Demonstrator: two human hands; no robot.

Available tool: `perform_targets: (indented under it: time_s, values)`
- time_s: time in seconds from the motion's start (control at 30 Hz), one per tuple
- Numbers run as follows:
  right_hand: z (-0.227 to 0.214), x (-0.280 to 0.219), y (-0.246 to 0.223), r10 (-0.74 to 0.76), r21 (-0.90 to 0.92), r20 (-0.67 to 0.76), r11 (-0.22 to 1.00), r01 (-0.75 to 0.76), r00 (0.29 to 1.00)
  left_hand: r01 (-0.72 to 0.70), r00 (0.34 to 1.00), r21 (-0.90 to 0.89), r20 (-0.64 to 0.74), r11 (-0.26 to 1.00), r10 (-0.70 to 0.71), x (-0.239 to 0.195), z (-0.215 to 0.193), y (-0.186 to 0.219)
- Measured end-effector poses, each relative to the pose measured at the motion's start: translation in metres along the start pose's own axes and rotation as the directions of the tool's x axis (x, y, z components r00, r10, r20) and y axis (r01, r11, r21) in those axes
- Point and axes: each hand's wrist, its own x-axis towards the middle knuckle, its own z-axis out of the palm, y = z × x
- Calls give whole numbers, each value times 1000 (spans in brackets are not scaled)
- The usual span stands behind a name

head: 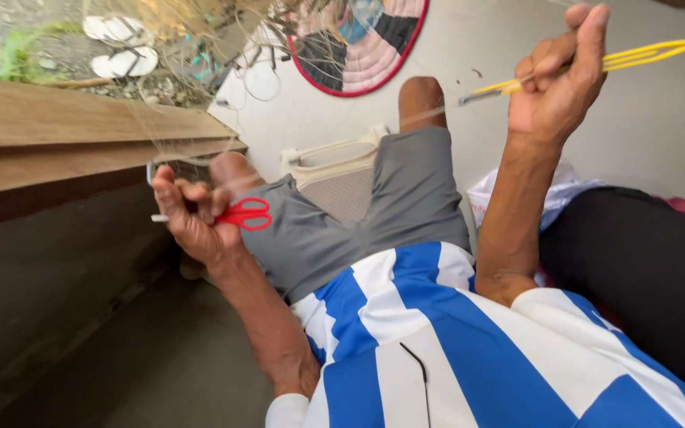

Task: Repairing a fishing net by weaving new line with a net needle and trimming excess with scissors.

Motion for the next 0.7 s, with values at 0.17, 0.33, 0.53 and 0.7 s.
perform_targets:
  time_s: [0.17, 0.33, 0.53, 0.7]
  values:
    - [-50, 44, 2, 3, 89, -39, 996, 0, 999, 155, 981, -59, 125, 986, -146, 22, 1, -41]
    - [-86, 80, -12, 125, 247, 38, 960, -131, 991, 187, 967, 34, 170, 982, -190, 22, 20, -67]
    - [-95, 74, -8, 318, 290, 320, 864, -412, 893, 182, 951, 5, 253, 983, -177, 12, 14, -72]
    - [-8, -15, -10, 152, -169, 88, 976, -136, 984, 151, 944, 77, 283, 985, -167, -4, 6, -69]
